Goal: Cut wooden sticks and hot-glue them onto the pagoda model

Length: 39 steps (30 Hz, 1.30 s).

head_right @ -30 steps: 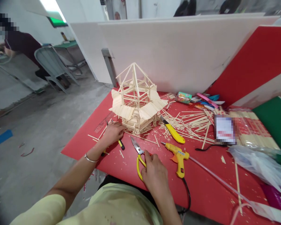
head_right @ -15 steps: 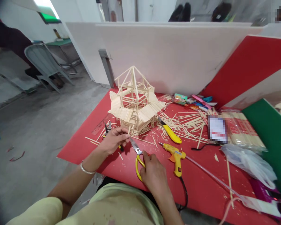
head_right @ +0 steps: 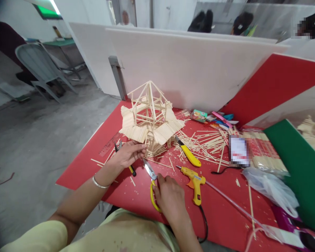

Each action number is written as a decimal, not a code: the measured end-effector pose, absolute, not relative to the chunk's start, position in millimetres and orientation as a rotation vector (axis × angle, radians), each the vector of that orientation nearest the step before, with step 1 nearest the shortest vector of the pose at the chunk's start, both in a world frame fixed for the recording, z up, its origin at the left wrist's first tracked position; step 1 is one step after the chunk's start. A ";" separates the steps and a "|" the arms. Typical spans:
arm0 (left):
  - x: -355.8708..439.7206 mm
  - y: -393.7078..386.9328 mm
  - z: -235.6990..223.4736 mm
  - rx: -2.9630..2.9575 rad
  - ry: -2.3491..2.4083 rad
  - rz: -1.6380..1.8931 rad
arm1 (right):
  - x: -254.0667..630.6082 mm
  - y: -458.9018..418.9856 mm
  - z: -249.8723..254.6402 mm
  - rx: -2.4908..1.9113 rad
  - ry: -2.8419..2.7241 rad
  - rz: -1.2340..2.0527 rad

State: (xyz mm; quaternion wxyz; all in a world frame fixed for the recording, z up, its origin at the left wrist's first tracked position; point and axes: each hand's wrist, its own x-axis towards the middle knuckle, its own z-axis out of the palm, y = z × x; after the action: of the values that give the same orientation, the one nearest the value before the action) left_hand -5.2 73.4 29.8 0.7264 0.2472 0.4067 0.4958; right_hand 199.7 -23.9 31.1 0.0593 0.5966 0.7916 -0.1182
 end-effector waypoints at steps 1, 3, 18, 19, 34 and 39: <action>-5.2 75.6 31.9 0.540 0.903 1.077 | 198.8 -22.2 31.3 1.802 2.399 -0.348; -5.4 79.2 36.3 0.523 0.918 1.059 | 197.7 -19.4 31.8 1.792 2.402 -0.345; -6.5 91.9 41.6 0.450 0.936 1.025 | 202.0 -19.8 19.5 1.791 2.430 -0.348; -5.8 92.3 42.8 0.443 0.940 1.024 | 202.1 -20.1 18.8 1.793 2.432 -0.346; -18.9 52.3 30.0 1.218 1.364 0.789 | 205.7 -22.8 22.4 1.749 2.416 -0.383; -30.2 35.3 19.4 1.997 1.912 0.285 | 201.2 -7.4 29.1 1.852 2.353 -0.251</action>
State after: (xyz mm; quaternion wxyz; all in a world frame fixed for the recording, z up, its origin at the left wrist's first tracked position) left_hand -30.2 35.3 19.4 0.1803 0.7067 0.6767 0.1009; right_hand 201.2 -7.4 29.1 0.0683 0.6148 0.7813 -0.0833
